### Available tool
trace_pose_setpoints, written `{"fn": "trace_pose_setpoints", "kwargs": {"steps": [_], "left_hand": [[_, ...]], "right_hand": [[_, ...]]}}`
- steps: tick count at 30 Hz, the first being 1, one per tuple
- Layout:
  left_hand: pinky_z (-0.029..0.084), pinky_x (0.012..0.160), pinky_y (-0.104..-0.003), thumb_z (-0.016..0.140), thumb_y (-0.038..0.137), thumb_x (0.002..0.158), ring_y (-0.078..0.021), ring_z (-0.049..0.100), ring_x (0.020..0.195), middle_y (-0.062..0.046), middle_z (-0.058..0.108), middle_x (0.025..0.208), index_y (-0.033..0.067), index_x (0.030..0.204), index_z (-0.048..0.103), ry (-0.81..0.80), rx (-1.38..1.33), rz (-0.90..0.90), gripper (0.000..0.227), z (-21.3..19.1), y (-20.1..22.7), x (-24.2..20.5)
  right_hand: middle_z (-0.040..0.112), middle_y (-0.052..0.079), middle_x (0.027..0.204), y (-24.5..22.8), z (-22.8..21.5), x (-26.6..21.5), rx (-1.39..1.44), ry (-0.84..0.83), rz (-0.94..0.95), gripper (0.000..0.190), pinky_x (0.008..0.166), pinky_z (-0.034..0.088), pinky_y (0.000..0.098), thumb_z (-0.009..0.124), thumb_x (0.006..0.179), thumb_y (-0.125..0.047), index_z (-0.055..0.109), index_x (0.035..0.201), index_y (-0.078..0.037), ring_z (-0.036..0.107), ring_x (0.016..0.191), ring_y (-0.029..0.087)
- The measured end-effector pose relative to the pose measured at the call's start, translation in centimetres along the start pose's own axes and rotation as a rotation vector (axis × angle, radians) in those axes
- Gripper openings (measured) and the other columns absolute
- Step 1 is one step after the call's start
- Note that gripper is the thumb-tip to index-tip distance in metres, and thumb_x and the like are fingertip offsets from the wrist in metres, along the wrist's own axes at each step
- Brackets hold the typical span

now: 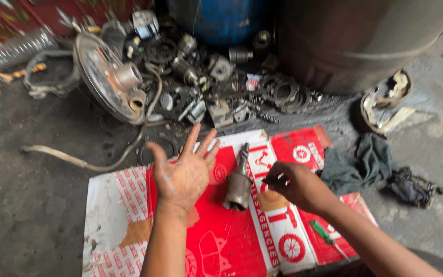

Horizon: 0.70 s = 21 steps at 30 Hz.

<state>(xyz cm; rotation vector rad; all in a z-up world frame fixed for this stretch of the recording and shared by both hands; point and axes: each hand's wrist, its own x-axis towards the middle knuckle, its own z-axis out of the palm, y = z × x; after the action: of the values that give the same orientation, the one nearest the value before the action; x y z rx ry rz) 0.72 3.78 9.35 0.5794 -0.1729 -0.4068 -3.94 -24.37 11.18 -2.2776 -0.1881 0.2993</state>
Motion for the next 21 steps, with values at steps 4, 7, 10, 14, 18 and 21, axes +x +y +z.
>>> {"fn": "trace_pose_setpoints", "kwargs": {"steps": [4, 7, 10, 14, 18, 21], "left_hand": [[0.003, 0.131, -0.053, 0.028, 0.102, 0.078, -0.0470, 0.011, 0.161, -0.029, 0.009, 0.174, 0.0065, 0.172, 0.015, -0.378, -0.687, -0.112, 0.135, 2.1, 0.5, -0.4], [0.008, 0.129, -0.057, 0.033, 0.101, 0.076, -0.0471, 0.015, 0.159, -0.029, 0.013, 0.173, 0.0073, 0.170, 0.018, -0.300, -0.482, -0.125, 0.133, 3.4, 0.4, -0.1], [0.014, 0.125, -0.056, 0.043, 0.094, 0.073, -0.0433, 0.021, 0.156, -0.026, 0.017, 0.172, 0.0098, 0.164, 0.025, -0.101, -0.086, -0.110, 0.126, 3.9, 0.6, 0.1], [0.018, 0.125, -0.053, 0.070, 0.059, 0.083, -0.0334, 0.028, 0.157, -0.023, 0.033, 0.168, 0.0049, 0.138, 0.054, -0.135, 0.264, -0.116, 0.079, 2.6, 1.1, 0.7], [0.025, 0.121, -0.045, 0.078, 0.024, 0.082, -0.0246, 0.048, 0.135, -0.016, 0.061, 0.148, 0.0076, 0.097, 0.073, 0.048, 0.585, -0.122, 0.024, -0.2, 0.5, 1.4], [0.039, 0.113, -0.042, 0.077, 0.030, 0.082, -0.0192, 0.062, 0.127, -0.011, 0.073, 0.131, 0.0064, 0.080, 0.065, 0.125, 0.948, -0.063, 0.027, -1.5, -0.1, 2.1]], "right_hand": [[0.080, 0.008, 0.091, 0.1, -0.3, 0.0, 0.018, 0.021, -0.028, 0.018, 0.076, 0.063, 0.0327, 0.076, 0.082, -0.010, 0.069, 0.097, -0.004, 0.080, 0.085, 0.019], [0.080, 0.008, 0.092, 0.3, -0.4, 0.0, 0.028, 0.027, -0.016, 0.019, 0.075, 0.062, 0.0331, 0.076, 0.083, -0.011, 0.068, 0.098, -0.004, 0.080, 0.085, 0.019], [0.080, 0.008, 0.091, 0.2, -0.5, 0.1, 0.014, 0.027, -0.012, 0.019, 0.075, 0.062, 0.0330, 0.076, 0.083, -0.012, 0.068, 0.098, -0.004, 0.080, 0.085, 0.019], [0.080, 0.007, 0.093, -0.2, -0.5, 0.4, 0.017, 0.007, 0.000, 0.018, 0.077, 0.063, 0.0323, 0.074, 0.083, -0.011, 0.068, 0.099, -0.004, 0.080, 0.086, 0.018], [0.080, 0.007, 0.093, -0.4, -0.5, 0.2, 0.006, -0.005, 0.035, 0.017, 0.077, 0.063, 0.0329, 0.074, 0.085, -0.012, 0.068, 0.099, -0.004, 0.080, 0.085, 0.018], [0.080, 0.007, 0.093, -0.5, -0.5, 0.2, 0.014, -0.004, 0.031, 0.017, 0.078, 0.063, 0.0323, 0.074, 0.085, -0.012, 0.068, 0.100, -0.004, 0.080, 0.086, 0.017]]}}
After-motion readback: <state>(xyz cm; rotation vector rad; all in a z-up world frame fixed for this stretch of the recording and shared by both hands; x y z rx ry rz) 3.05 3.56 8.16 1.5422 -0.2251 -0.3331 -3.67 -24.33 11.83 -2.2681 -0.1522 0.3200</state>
